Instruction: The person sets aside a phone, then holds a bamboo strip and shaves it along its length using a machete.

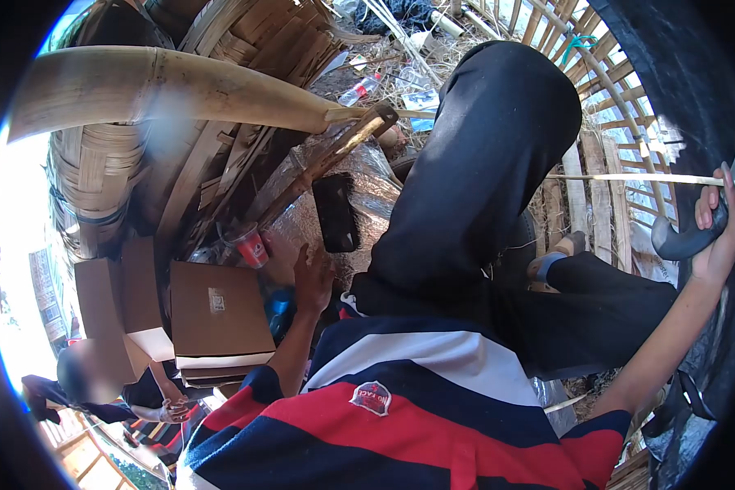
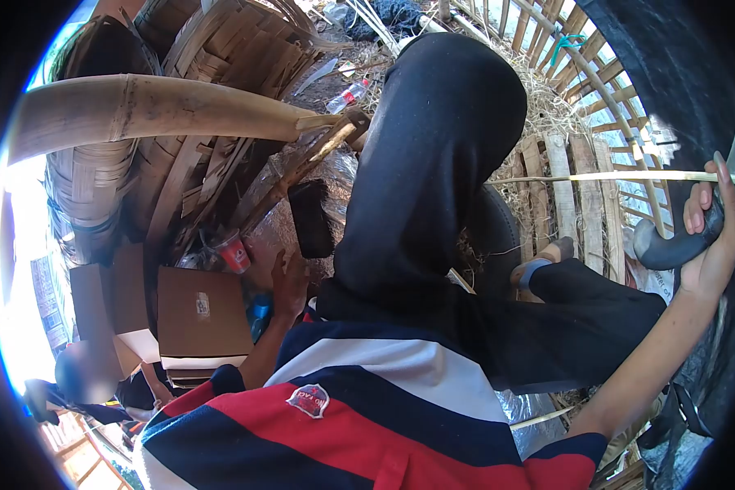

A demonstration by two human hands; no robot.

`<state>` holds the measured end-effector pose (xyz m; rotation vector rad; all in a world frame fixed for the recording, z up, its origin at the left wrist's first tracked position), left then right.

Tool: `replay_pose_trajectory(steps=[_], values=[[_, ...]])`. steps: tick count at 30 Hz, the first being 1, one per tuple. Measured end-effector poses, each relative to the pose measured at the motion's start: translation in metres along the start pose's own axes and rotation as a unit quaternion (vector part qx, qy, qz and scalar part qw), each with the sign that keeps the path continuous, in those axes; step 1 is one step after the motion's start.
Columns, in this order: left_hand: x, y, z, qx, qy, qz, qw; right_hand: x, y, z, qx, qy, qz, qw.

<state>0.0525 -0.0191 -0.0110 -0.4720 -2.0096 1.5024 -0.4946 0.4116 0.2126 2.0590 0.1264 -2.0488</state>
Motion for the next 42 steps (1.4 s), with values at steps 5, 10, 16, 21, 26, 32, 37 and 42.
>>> replay_pose_trajectory(steps=[5, 10, 16, 21, 26, 32, 37, 42], values=[[0.012, 0.002, 0.020, 0.013, 0.035, 0.038, 0.999, -0.002, 0.003, -0.001, 0.015, -0.002, -0.014, 1.000], [0.023, 0.004, 0.032, -0.003, 0.087, 0.080, 0.993, -0.002, 0.001, -0.002, 0.002, -0.003, -0.003, 1.000], [0.001, -0.005, 0.099, 0.102, 0.024, 0.069, 0.992, 0.000, 0.002, -0.003, 0.002, 0.007, 0.003, 1.000], [-0.011, -0.061, 0.111, 0.231, -0.035, -0.090, 0.968, 0.000, 0.000, -0.003, 0.008, 0.007, 0.001, 1.000], [-0.018, -0.035, 0.081, 0.118, 0.029, 0.027, 0.992, 0.005, -0.014, 0.001, -0.026, 0.011, 0.002, 1.000], [-0.036, 0.006, 0.042, 0.089, 0.036, 0.007, 0.995, 0.005, -0.006, 0.001, -0.030, 0.011, 0.022, 0.999], [-0.014, 0.008, 0.033, 0.033, 0.046, 0.005, 0.998, 0.007, -0.007, 0.004, -0.044, 0.013, 0.016, 0.999], [-0.018, 0.004, 0.036, 0.032, 0.037, -0.007, 0.999, 0.006, -0.004, 0.004, -0.050, 0.013, 0.027, 0.998]])
Point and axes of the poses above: each hand's wrist, its own z-axis towards the middle knuckle, its own y-axis out of the palm, x = y × z, the point moved 10 cm from there along z, towards the middle knuckle, and after that the axes turned 6 degrees about -y, right-handed, at the moved point
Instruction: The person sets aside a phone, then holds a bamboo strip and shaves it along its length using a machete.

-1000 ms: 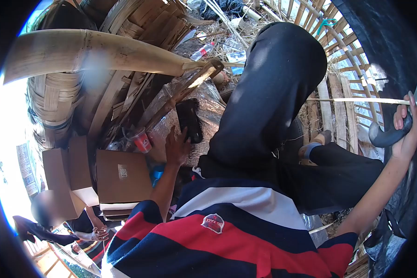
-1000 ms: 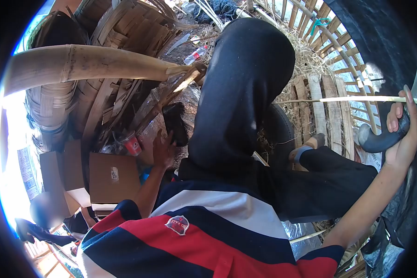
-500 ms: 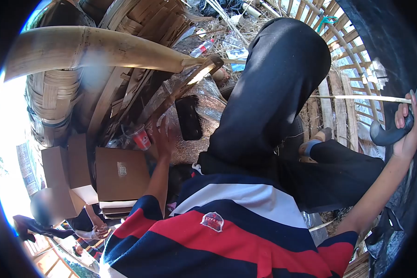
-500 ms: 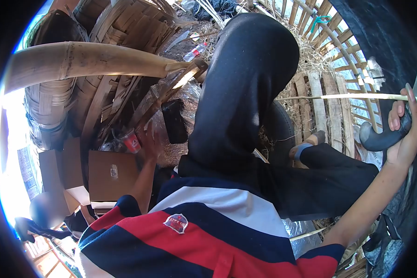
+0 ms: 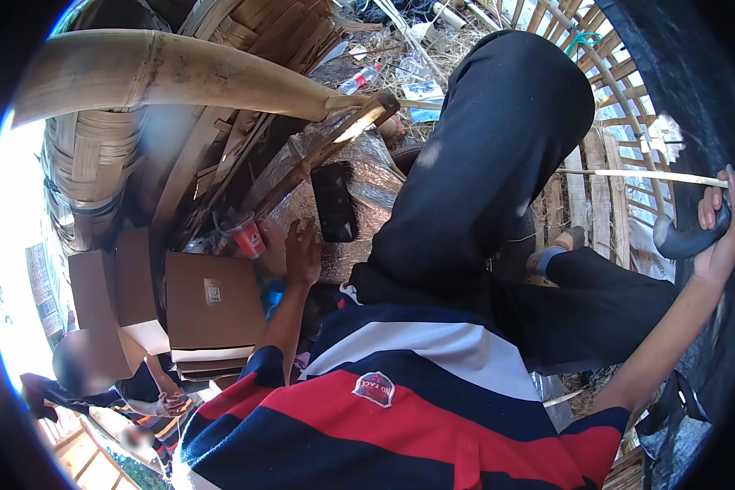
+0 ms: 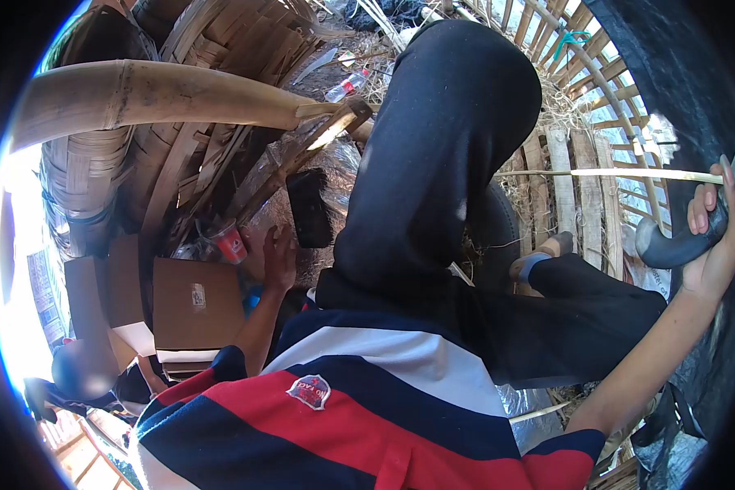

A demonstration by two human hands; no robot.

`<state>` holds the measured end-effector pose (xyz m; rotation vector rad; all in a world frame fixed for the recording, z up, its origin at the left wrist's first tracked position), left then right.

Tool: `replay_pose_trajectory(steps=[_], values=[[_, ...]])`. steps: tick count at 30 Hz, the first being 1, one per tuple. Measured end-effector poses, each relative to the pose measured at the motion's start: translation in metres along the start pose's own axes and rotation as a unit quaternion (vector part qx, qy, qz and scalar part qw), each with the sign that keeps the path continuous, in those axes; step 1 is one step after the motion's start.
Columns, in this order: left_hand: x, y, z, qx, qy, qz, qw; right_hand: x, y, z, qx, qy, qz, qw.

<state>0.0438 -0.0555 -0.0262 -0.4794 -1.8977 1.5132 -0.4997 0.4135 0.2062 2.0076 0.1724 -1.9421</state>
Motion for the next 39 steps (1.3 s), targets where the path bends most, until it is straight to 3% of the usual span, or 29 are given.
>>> replay_pose_trajectory(steps=[8, 14, 26, 32, 35, 37, 39], values=[[-0.009, 0.001, 0.004, 0.024, -0.018, -0.009, 1.000, -0.002, -0.002, -0.001, 0.031, -0.009, -0.010, 0.999], [0.002, 0.003, 0.002, -0.010, 0.045, 0.027, 0.999, -0.005, 0.007, -0.004, 0.024, -0.010, -0.004, 1.000], [-0.005, 0.003, 0.008, -0.013, -0.004, -0.009, 1.000, -0.006, 0.008, -0.005, 0.029, -0.009, -0.007, 1.000], [-0.019, 0.010, 0.012, 0.031, -0.006, -0.005, 0.999, -0.004, 0.009, -0.004, 0.028, -0.005, -0.003, 1.000], [-0.018, 0.006, 0.015, 0.063, -0.005, -0.112, 0.992, -0.004, 0.008, -0.004, 0.028, -0.007, -0.003, 1.000], [-0.020, 0.007, 0.016, 0.052, -0.065, -0.176, 0.981, -0.005, 0.008, -0.004, 0.027, -0.006, -0.002, 1.000], [-0.016, 0.008, 0.017, 0.046, -0.059, -0.153, 0.985, -0.006, 0.008, -0.004, 0.030, -0.013, -0.011, 0.999]])
Point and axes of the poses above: each hand's wrist, its own z-axis towards the middle knuckle, its own y-axis out of the palm, x = y × z, the point moved 10 cm from there along z, towards the middle knuckle, and after that the axes turned 6 degrees about -y, right-handed, at the moved point
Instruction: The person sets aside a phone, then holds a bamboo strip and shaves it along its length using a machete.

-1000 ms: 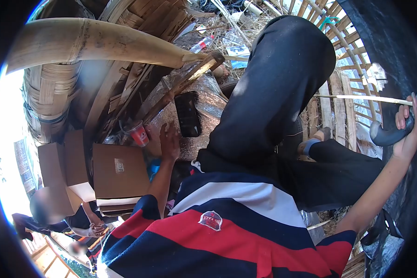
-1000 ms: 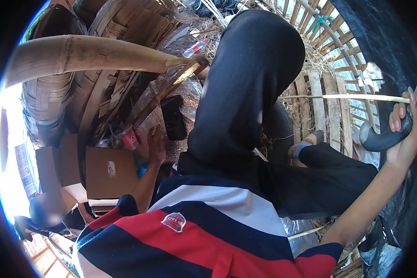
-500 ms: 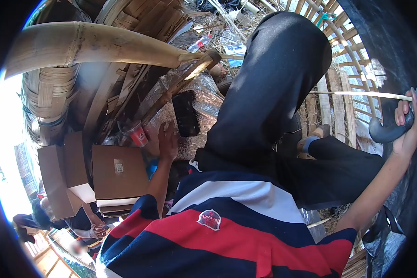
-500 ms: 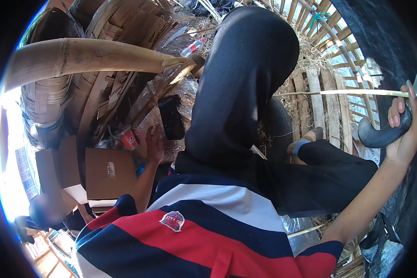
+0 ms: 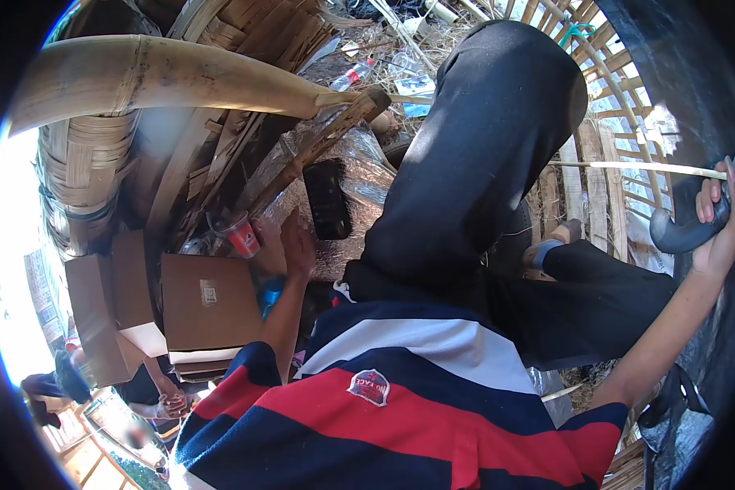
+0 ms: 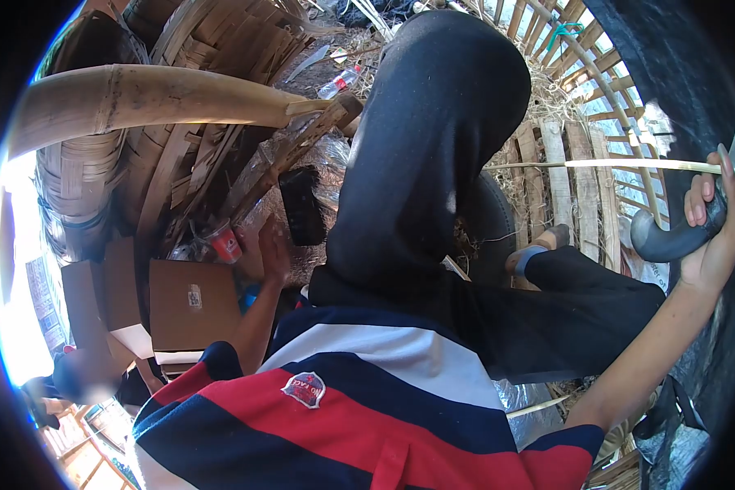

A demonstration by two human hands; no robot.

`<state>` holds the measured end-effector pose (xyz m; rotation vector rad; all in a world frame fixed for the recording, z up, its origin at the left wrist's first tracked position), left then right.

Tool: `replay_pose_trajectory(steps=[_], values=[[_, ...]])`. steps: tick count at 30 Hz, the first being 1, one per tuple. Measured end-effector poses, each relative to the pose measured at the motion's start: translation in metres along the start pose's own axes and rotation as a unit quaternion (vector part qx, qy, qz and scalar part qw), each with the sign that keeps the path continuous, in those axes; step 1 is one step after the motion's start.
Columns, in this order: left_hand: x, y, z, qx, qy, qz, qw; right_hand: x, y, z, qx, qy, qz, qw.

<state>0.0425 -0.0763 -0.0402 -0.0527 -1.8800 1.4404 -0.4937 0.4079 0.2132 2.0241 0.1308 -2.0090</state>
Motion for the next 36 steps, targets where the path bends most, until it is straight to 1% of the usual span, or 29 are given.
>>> replay_pose_trajectory(steps=[1, 5, 7, 8, 10, 12, 13, 15, 17, 19, 26, 27, 29, 32, 36], values=[[0.002, 0.002, 0.000, -0.005, 0.007, 0.023, 1.000, 0.000, -0.001, 0.000, 0.000, 0.000, 0.000, 1.000], [0.009, 0.006, -0.001, -0.012, 0.014, 0.040, 0.999, 0.001, -0.001, 0.000, -0.002, 0.005, 0.007, 1.000], [0.008, 0.010, 0.000, -0.031, -0.019, 0.032, 0.999, 0.002, -0.003, 0.001, -0.001, 0.005, 0.007, 1.000], [0.011, 0.013, 0.000, -0.031, -0.019, 0.032, 0.999, 0.003, -0.005, 0.002, -0.008, 0.004, 0.002, 1.000], [0.004, 0.016, -0.002, 0.001, -0.117, -0.105, 0.988, 0.003, -0.008, 0.003, -0.014, 0.003, -0.003, 1.000], [0.012, 0.022, 0.000, 0.015, -0.127, -0.120, 0.985, 0.005, -0.005, 0.003, -0.032, 0.010, 0.013, 0.999], [0.024, 0.023, 0.000, 0.009, -0.122, -0.103, 0.987, 0.005, -0.002, 0.003, -0.038, 0.012, 0.019, 0.999], [0.038, 0.026, 0.001, 0.005, -0.117, -0.087, 0.989, 0.001, -0.003, 0.001, -0.009, 0.006, 0.007, 1.000], [0.042, 0.023, 0.001, 0.031, -0.128, -0.056, 0.990, 0.001, -0.003, 0.001, -0.006, 0.005, 0.002, 1.000], [0.046, 0.023, 0.003, 0.034, -0.130, -0.041, 0.990, 0.001, -0.004, 0.000, -0.002, 0.004, -0.003, 1.000], [0.052, 0.022, 0.009, 0.038, -0.159, 0.000, 0.986, -0.002, 0.011, -0.001, -0.030, 0.002, -0.005, 1.000], [0.052, 0.023, 0.009, 0.038, -0.159, 0.000, 0.987, -0.002, 0.013, -0.002, -0.032, 0.000, -0.009, 0.999], [0.056, 0.022, 0.009, 0.062, -0.134, 0.044, 0.988, -0.002, 0.011, -0.002, -0.031, 0.003, -0.009, 0.999], [0.054, 0.024, 0.009, 0.052, -0.157, 0.048, 0.985, 0.000, 0.006, -0.001, -0.028, 0.004, -0.010, 1.000], [0.057, 0.023, 0.008, 0.052, -0.158, 0.039, 0.985, 0.001, 0.000, 0.001, -0.021, 0.005, -0.013, 1.000]])
Point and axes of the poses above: each hand's wrist, its own z-axis towards the middle knuckle, its own y-axis out of the palm, x = y × z, the point moved 10 cm from there along z, towards the middle knuckle, and after that the axes turned 6 degrees about -y, right-handed, at the moved point
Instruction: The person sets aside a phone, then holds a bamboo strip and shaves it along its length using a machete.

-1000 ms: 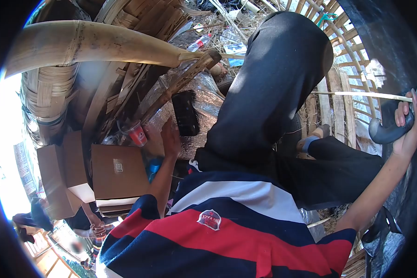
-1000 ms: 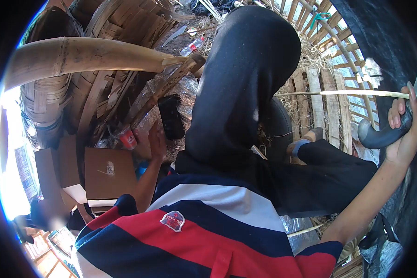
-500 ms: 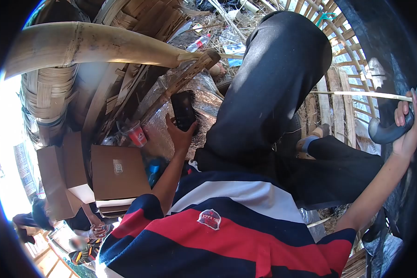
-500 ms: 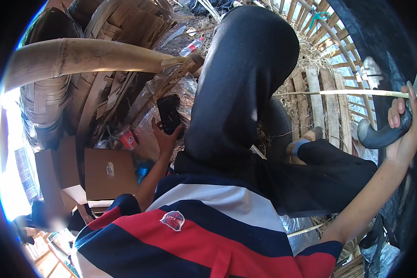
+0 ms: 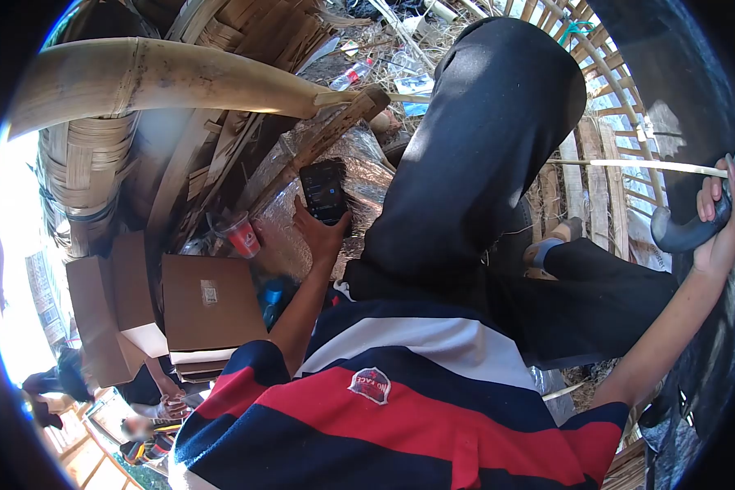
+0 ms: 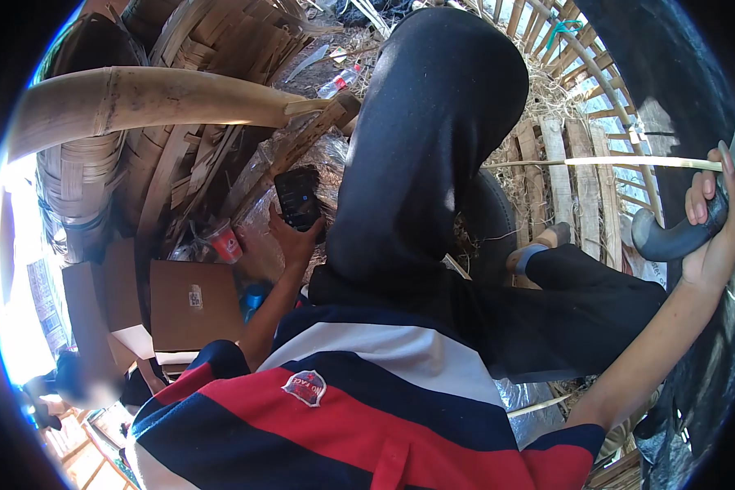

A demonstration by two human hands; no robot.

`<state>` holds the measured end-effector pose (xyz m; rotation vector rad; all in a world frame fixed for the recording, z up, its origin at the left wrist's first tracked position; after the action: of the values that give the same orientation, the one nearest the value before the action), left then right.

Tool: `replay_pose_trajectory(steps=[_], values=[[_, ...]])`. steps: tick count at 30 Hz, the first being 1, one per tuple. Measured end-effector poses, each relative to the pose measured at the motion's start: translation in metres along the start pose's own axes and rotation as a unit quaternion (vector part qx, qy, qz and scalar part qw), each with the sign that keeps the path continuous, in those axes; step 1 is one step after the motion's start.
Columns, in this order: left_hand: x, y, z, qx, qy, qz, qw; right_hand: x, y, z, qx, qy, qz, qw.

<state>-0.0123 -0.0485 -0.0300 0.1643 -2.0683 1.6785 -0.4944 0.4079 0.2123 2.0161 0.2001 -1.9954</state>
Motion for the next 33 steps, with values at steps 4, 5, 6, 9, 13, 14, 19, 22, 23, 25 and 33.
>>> replay_pose_trajectory(steps=[4, 5, 6, 9, 13, 14, 19, 22, 23, 25, 33], values=[[0.003, -0.001, 0.000, 0.006, 0.009, -0.001, 1.000, 0.001, 0.001, 0.000, -0.009, 0.001, 0.002, 1.000], [0.003, -0.002, 0.000, 0.008, 0.010, -0.002, 1.000, 0.002, 0.000, 0.001, -0.014, 0.003, 0.009, 1.000], [0.003, -0.001, -0.001, 0.007, 0.011, -0.002, 1.000, 0.002, 0.001, 0.001, -0.016, 0.004, 0.013, 1.000], [0.002, -0.001, 0.000, 0.002, 0.006, -0.006, 1.000, 0.000, 0.003, -0.001, 0.004, 0.006, -0.003, 1.000], [0.001, 0.000, 0.000, -0.003, -0.005, -0.003, 1.000, 0.000, 0.000, -0.001, 0.008, 0.007, 0.007, 1.000], [0.000, 0.001, 0.001, -0.003, -0.007, 0.000, 1.000, 0.000, 0.001, -0.001, 0.011, 0.006, 0.005, 1.000], [0.000, 0.002, 0.001, -0.003, -0.006, -0.010, 1.000, -0.001, 0.002, -0.004, 0.028, 0.006, 0.003, 1.000], [-0.005, 0.005, 0.002, 0.001, -0.004, -0.017, 1.000, 0.001, 0.002, -0.003, 0.020, 0.013, 0.007, 1.000], [-0.007, 0.007, 0.003, 0.004, -0.002, -0.020, 1.000, 0.001, 0.004, -0.003, 0.010, 0.012, 0.013, 1.000], [-0.012, 0.012, 0.007, 0.016, -0.007, -0.014, 1.000, 0.001, 0.004, -0.003, 0.003, 0.010, 0.016, 1.000], [0.012, 0.012, 0.029, 0.024, 0.063, 0.091, 0.993, -0.007, 0.027, -0.012, 0.047, 0.012, 0.009, 0.999]])
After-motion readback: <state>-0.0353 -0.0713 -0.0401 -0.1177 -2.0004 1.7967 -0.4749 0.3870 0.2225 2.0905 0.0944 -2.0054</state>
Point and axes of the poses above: each hand's wrist, its own z-axis towards the middle knuckle, its own y-axis out of the palm, x = y × z, the point moved 10 cm from there along z, towards the middle knuckle, and after that the axes turned 6 degrees about -y, right-handed, at the moved point
